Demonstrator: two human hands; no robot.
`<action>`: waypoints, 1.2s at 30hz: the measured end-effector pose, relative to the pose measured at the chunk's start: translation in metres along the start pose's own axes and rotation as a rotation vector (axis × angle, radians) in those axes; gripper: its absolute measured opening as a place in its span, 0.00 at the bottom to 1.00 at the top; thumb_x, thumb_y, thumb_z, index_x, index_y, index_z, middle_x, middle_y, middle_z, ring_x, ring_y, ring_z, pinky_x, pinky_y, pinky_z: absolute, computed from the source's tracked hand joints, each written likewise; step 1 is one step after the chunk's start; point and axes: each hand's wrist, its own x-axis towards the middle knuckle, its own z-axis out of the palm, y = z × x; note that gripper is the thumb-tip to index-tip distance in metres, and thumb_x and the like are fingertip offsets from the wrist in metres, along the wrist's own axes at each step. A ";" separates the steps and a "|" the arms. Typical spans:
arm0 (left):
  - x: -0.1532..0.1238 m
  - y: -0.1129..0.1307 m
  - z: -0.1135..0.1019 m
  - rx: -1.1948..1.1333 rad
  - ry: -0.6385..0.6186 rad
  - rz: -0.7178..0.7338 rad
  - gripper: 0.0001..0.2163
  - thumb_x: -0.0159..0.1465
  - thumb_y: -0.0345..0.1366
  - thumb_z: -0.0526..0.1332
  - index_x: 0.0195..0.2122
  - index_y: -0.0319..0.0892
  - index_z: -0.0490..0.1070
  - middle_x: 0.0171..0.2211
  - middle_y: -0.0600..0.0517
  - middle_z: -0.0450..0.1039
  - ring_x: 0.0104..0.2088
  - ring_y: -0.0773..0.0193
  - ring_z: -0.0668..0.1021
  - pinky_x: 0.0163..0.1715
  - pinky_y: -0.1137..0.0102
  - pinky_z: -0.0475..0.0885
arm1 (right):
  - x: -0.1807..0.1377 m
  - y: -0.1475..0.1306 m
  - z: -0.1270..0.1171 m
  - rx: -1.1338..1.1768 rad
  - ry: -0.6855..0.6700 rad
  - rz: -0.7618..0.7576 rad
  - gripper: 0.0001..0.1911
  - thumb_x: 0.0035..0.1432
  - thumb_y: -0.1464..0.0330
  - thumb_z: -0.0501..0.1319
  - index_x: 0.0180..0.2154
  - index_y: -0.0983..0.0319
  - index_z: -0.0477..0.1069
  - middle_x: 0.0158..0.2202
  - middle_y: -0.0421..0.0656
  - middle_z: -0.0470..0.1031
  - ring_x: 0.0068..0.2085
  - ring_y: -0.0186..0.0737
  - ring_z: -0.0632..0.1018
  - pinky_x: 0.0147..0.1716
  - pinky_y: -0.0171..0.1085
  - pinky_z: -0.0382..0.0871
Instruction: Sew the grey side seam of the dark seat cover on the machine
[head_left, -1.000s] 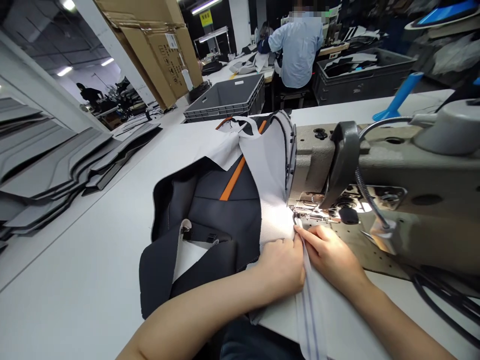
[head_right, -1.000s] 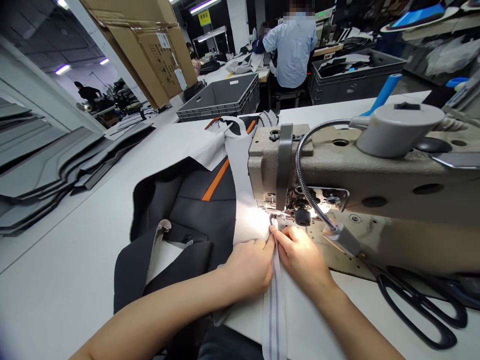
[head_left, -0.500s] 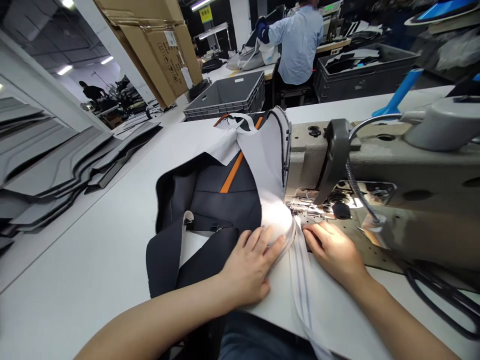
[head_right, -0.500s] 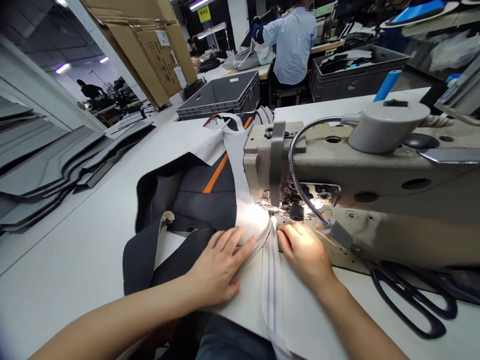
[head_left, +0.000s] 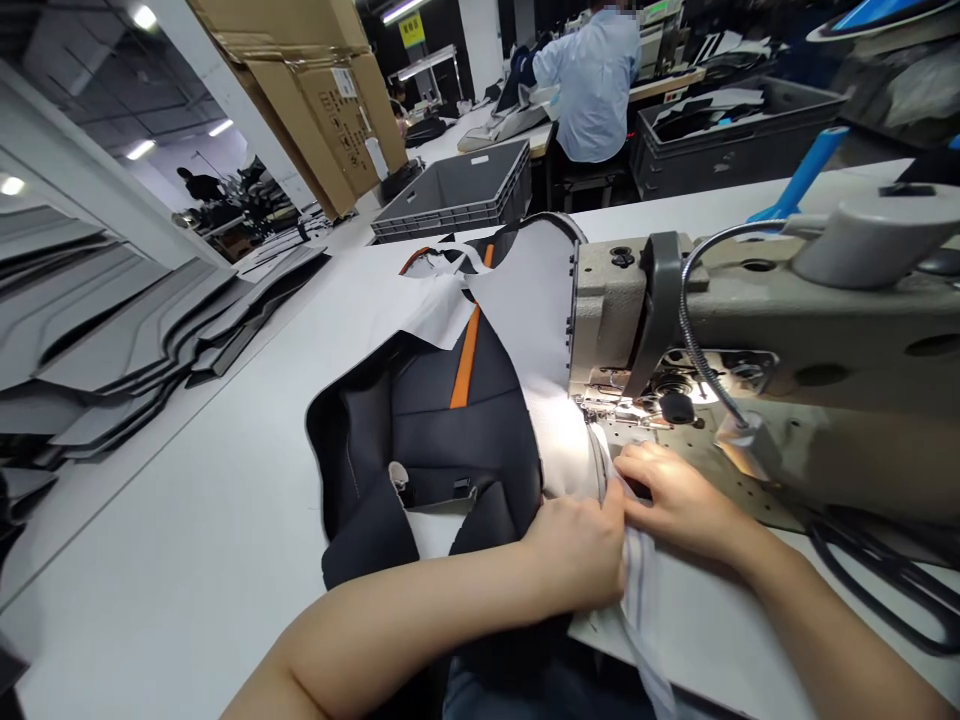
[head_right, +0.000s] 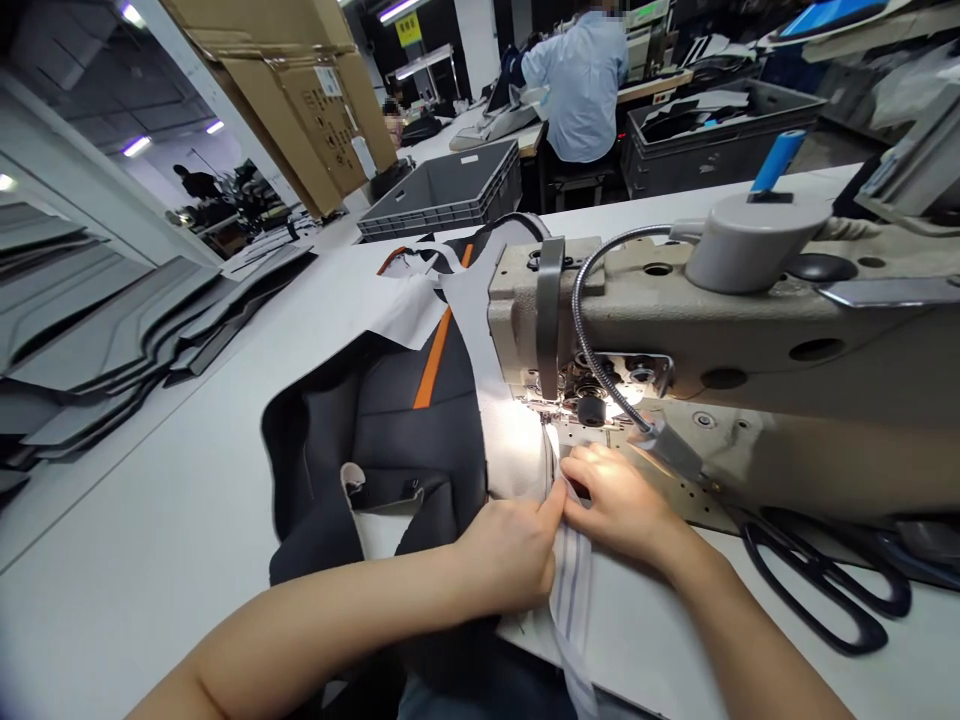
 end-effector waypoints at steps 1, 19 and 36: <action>-0.001 -0.003 0.001 -0.022 0.004 -0.030 0.34 0.57 0.35 0.55 0.62 0.25 0.45 0.38 0.39 0.73 0.34 0.49 0.78 0.31 0.59 0.76 | -0.001 0.002 -0.001 0.035 -0.002 -0.009 0.11 0.58 0.66 0.53 0.23 0.60 0.62 0.25 0.41 0.67 0.30 0.39 0.68 0.29 0.37 0.60; -0.009 -0.022 -0.003 -0.100 0.025 -0.081 0.26 0.56 0.33 0.52 0.57 0.33 0.55 0.33 0.43 0.74 0.30 0.49 0.78 0.28 0.60 0.75 | 0.008 0.011 0.029 -0.316 0.395 0.038 0.17 0.62 0.69 0.50 0.49 0.66 0.70 0.35 0.50 0.71 0.36 0.48 0.69 0.37 0.44 0.64; 0.007 -0.019 0.008 0.086 0.105 -0.170 0.29 0.61 0.33 0.56 0.63 0.31 0.52 0.34 0.43 0.74 0.32 0.54 0.78 0.28 0.66 0.74 | 0.013 -0.001 0.038 -0.200 0.408 -0.066 0.16 0.64 0.71 0.48 0.49 0.67 0.68 0.40 0.51 0.71 0.39 0.44 0.71 0.39 0.40 0.68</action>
